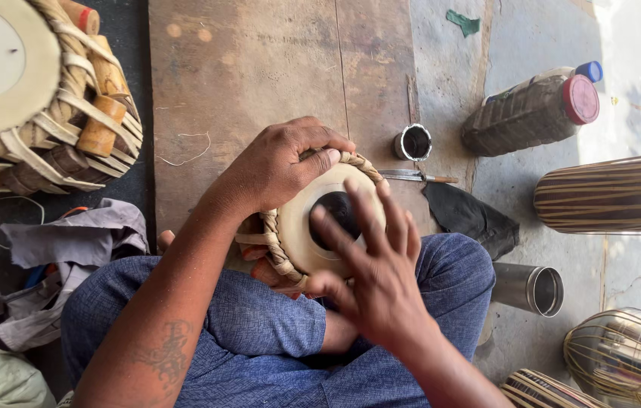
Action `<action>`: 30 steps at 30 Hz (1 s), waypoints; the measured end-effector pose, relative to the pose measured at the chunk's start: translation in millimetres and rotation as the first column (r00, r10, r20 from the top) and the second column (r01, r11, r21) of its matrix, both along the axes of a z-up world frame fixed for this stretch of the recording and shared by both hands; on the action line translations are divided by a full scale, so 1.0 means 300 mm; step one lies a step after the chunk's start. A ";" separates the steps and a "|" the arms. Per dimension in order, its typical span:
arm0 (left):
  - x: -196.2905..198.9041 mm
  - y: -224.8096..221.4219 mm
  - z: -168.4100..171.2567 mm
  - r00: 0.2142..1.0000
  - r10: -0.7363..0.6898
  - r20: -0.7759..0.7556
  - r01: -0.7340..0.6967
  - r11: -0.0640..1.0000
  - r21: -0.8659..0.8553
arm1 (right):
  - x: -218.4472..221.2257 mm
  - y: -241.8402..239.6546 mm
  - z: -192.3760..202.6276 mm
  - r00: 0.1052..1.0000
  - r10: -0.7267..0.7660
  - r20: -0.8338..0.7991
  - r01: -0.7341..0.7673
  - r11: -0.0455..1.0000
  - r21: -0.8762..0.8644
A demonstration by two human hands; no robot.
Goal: The person applies a dark paste to the center of a tabla head and smooths it in a circular motion with their fingers.
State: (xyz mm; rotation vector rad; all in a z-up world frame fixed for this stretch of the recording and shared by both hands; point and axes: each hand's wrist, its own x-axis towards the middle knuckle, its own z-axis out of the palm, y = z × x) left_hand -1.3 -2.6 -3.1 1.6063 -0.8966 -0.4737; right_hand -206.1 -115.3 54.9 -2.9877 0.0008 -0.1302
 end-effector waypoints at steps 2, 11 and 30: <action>-0.001 0.005 0.004 1.000 0.006 0.006 -0.006 1.000 0.011 | 0.025 -0.011 0.007 0.999 -0.039 -0.007 0.039 0.999 -0.012; 0.003 -0.005 -0.011 0.996 0.029 0.086 -0.032 0.999 0.026 | -0.011 0.030 0.036 1.000 -0.024 -0.009 0.024 0.999 0.031; -0.026 -0.019 0.002 0.978 0.050 0.200 -0.057 0.998 0.029 | -0.009 -0.097 0.019 0.990 -0.040 0.134 0.016 0.984 0.177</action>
